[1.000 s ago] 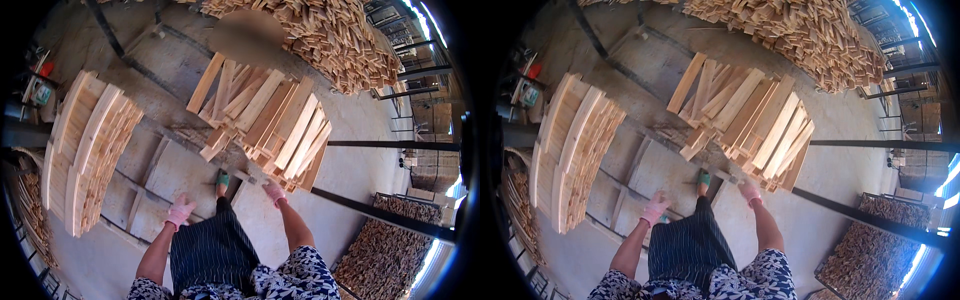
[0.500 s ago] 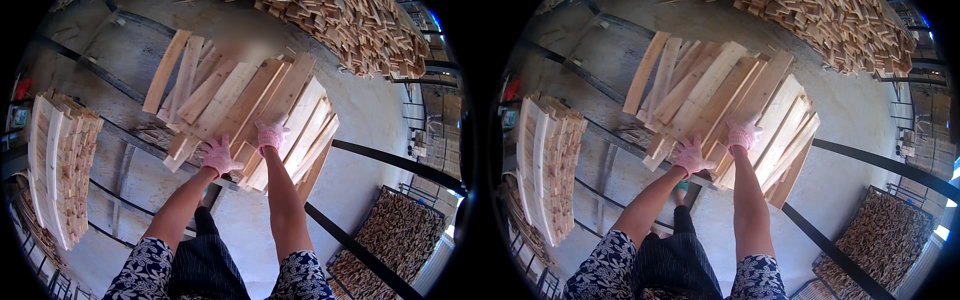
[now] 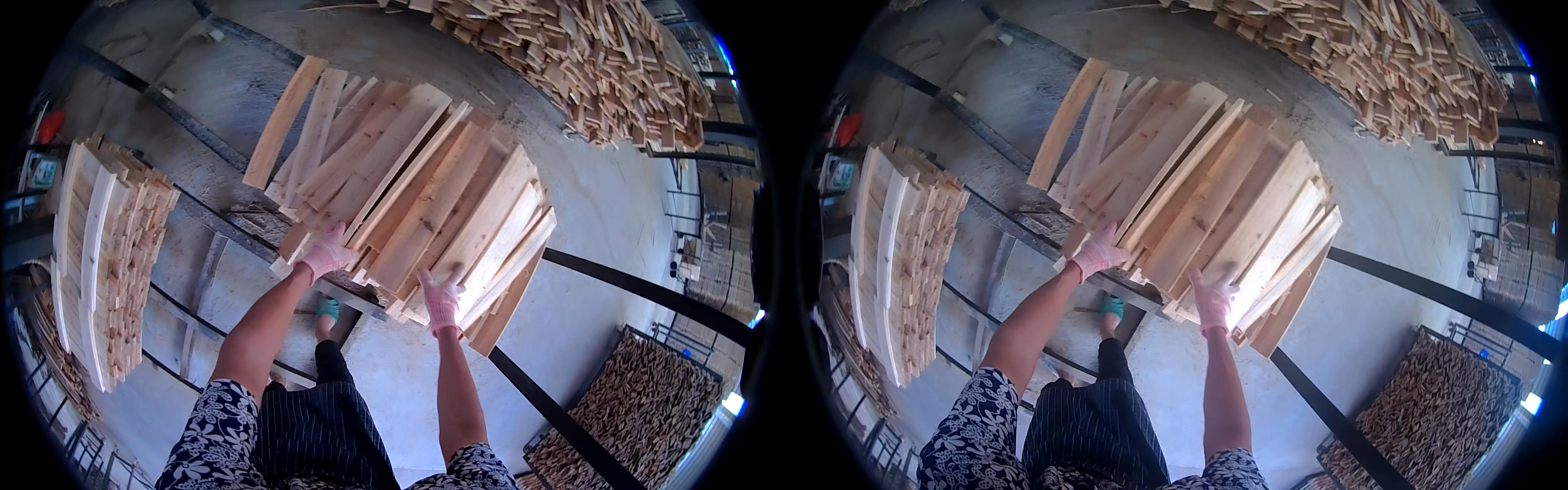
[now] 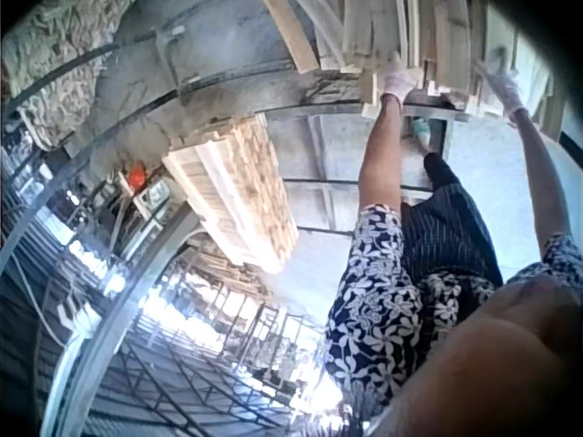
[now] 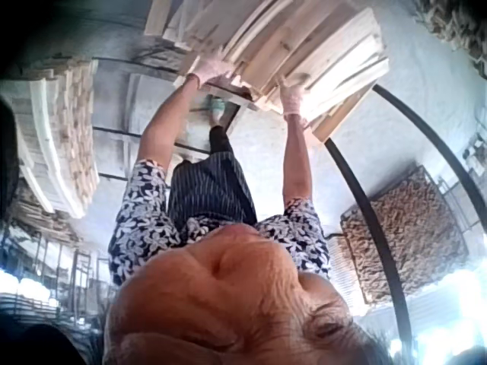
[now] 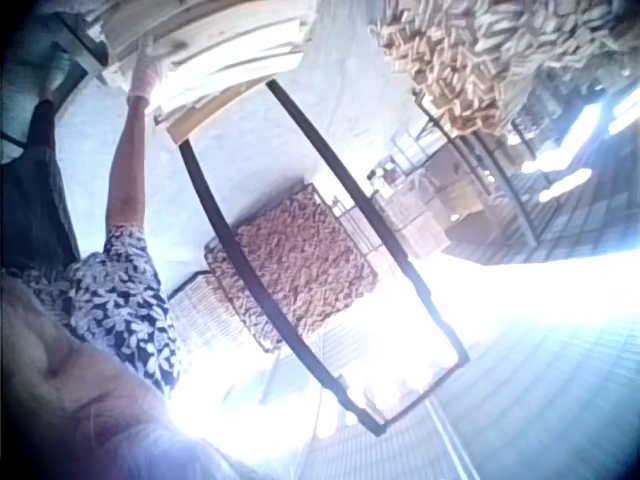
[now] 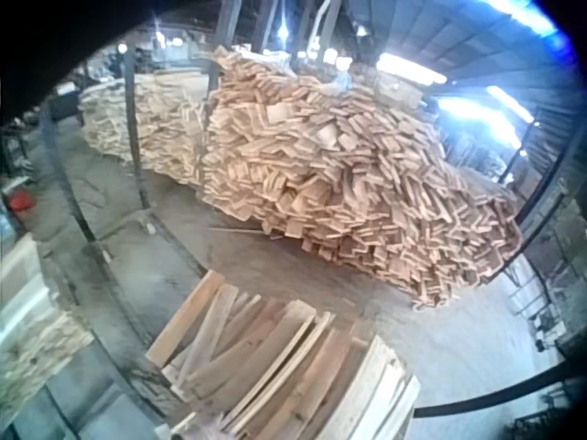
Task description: The person picks up wooden planks from a pile and stacks them onto a wooden pallet. The person wears pink gloves and repeatedly lifts and arranges the planks to build a neat stack.
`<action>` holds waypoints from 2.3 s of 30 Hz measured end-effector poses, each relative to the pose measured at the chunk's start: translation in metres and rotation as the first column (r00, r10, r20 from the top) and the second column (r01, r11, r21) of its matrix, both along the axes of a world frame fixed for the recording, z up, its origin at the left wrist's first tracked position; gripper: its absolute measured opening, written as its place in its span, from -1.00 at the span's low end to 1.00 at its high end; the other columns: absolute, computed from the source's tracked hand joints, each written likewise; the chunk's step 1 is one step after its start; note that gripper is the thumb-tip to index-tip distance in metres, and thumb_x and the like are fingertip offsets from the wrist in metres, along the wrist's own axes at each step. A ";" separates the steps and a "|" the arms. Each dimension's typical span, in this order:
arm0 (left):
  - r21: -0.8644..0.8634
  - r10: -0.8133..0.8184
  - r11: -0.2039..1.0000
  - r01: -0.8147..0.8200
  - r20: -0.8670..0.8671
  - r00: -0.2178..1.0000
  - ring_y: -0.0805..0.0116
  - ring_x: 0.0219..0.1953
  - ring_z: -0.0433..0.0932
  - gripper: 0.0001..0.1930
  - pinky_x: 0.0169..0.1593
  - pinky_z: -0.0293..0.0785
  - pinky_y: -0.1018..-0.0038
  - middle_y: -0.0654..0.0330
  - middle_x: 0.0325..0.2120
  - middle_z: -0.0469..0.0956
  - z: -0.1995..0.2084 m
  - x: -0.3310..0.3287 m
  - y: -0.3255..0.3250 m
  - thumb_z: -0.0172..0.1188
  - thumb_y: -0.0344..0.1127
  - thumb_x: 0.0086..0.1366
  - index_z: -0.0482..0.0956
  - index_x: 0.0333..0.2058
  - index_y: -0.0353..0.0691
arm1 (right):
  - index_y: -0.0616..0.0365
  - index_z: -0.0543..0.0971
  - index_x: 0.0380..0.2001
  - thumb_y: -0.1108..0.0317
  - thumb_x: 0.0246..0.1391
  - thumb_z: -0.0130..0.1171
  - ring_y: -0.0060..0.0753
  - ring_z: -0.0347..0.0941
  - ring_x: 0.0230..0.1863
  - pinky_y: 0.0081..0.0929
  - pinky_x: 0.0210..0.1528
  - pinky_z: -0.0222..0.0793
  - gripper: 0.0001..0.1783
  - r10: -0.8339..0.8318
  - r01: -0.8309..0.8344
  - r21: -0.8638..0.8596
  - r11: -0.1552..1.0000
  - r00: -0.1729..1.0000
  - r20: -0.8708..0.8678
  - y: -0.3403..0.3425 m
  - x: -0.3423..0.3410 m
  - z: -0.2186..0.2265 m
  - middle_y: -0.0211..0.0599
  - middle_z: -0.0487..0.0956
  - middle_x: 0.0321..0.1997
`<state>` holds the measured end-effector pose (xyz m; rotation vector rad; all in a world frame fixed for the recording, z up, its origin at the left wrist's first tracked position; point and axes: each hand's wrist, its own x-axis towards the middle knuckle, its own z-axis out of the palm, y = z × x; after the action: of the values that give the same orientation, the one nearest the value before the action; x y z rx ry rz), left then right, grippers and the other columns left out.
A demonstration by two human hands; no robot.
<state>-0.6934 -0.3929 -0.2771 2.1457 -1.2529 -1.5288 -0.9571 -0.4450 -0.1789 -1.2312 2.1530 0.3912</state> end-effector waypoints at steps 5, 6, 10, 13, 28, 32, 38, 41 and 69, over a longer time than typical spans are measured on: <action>-0.075 0.109 0.986 -0.151 -0.402 0.909 0.04 0.23 0.45 -0.31 0.28 0.40 0.16 -0.05 0.25 0.38 0.034 0.030 0.055 0.22 -0.06 0.32 0.29 0.35 -0.18 | 0.07 -0.14 0.55 -0.38 0.00 0.26 0.24 -0.03 0.53 0.02 0.51 0.03 0.29 0.031 0.010 -0.254 0.967 0.987 0.158 0.018 -0.001 -0.048 0.32 -0.05 0.54; -0.089 0.107 0.980 -0.178 -0.522 0.846 0.09 0.21 0.47 -0.37 0.26 0.42 0.16 0.00 0.23 0.42 0.049 0.022 0.072 0.20 -0.06 0.36 0.32 0.34 -0.15 | 0.10 -0.04 0.52 -0.32 0.06 0.24 0.15 0.03 0.50 -0.02 0.51 0.05 0.19 0.016 0.057 -0.217 0.974 0.948 0.318 0.019 -0.008 -0.043 0.22 0.04 0.52; 0.007 0.204 0.889 -0.458 -0.901 0.383 0.15 0.35 0.30 -0.02 0.42 0.20 0.24 -0.04 0.32 0.34 0.083 -0.001 0.186 0.26 0.15 0.31 0.02 0.46 -0.33 | 0.23 0.35 0.40 -0.08 0.28 0.17 -0.22 0.29 0.38 -0.15 0.48 0.10 -0.20 -0.152 0.168 0.020 0.986 0.828 0.540 0.036 -0.009 0.009 -0.20 0.41 0.42; 0.268 0.408 0.886 -0.378 -0.838 0.362 0.19 0.41 0.19 0.03 0.47 0.12 0.31 -0.08 0.40 0.20 0.108 -0.016 0.266 0.30 0.04 0.28 -0.10 0.50 -0.31 | 0.28 0.49 0.26 -0.04 0.23 0.24 -0.25 0.42 0.19 -0.23 0.32 0.31 -0.29 -0.041 0.067 -0.024 0.997 0.823 0.566 0.030 -0.038 0.012 -0.22 0.54 0.20; 0.482 0.881 -0.217 -0.849 -0.277 -0.383 0.41 -0.10 0.57 -0.23 -0.12 0.66 0.44 0.21 -0.04 0.57 0.189 -0.031 0.639 0.40 -0.22 0.27 0.22 0.38 -0.18 | -0.17 0.26 0.48 -0.14 0.27 0.16 -0.35 0.37 0.33 -0.27 0.36 0.31 -0.22 0.028 -0.049 0.035 0.998 0.893 0.449 0.003 -0.048 -0.047 -0.43 0.36 0.47; 0.339 0.808 -0.491 -0.802 -0.166 -0.565 0.42 -0.08 0.53 -0.27 -0.13 0.60 0.42 0.22 -0.07 0.56 0.147 -0.019 0.693 0.39 -0.23 0.24 0.28 0.34 -0.19 | 0.24 0.48 0.28 -0.03 0.37 0.09 -0.30 0.57 0.04 -0.32 0.17 0.52 -0.37 0.587 -0.575 -0.154 0.803 0.808 0.042 0.041 -0.036 -0.002 -0.28 0.62 0.15; 0.303 0.815 -0.535 -0.789 -0.061 -0.576 0.39 -0.06 0.51 -0.26 -0.10 0.57 0.38 0.20 0.01 0.52 0.122 0.027 0.758 0.29 -0.23 0.28 0.22 0.40 -0.14 | 0.35 0.25 0.38 -0.19 0.12 0.31 0.05 0.61 -0.14 -0.08 -0.12 0.66 0.00 0.196 -0.165 -0.269 0.949 0.976 0.095 0.243 0.048 0.099 0.20 0.56 0.08; 0.337 0.820 -0.496 -0.800 -0.120 -0.559 0.41 -0.03 0.50 -0.29 -0.09 0.56 0.40 0.23 0.02 0.52 0.058 0.032 0.807 0.26 -0.23 0.30 0.24 0.40 -0.09 | 0.39 0.30 0.29 0.08 0.08 0.43 -0.08 0.50 0.01 -0.15 0.07 0.50 -0.13 0.362 -0.312 -0.293 0.904 0.922 0.137 0.285 0.044 0.086 0.09 0.51 0.17; -0.086 0.635 0.254 -0.963 0.766 0.099 -0.25 0.28 0.26 -0.32 0.22 0.30 -0.13 -0.11 0.20 0.28 -0.346 -0.065 0.777 0.31 -0.24 0.13 0.32 0.25 -0.07 | 0.17 0.53 0.11 0.13 -0.08 0.48 0.18 0.50 0.10 -0.06 0.14 0.41 -0.31 0.778 -0.784 -0.087 -0.614 -0.620 0.101 0.218 0.529 -0.334 0.06 0.58 0.03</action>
<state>-0.7586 0.3844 -0.6230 2.9482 0.5817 -0.4202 -0.4278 -0.2269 -0.5124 -2.8245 -0.2626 1.0149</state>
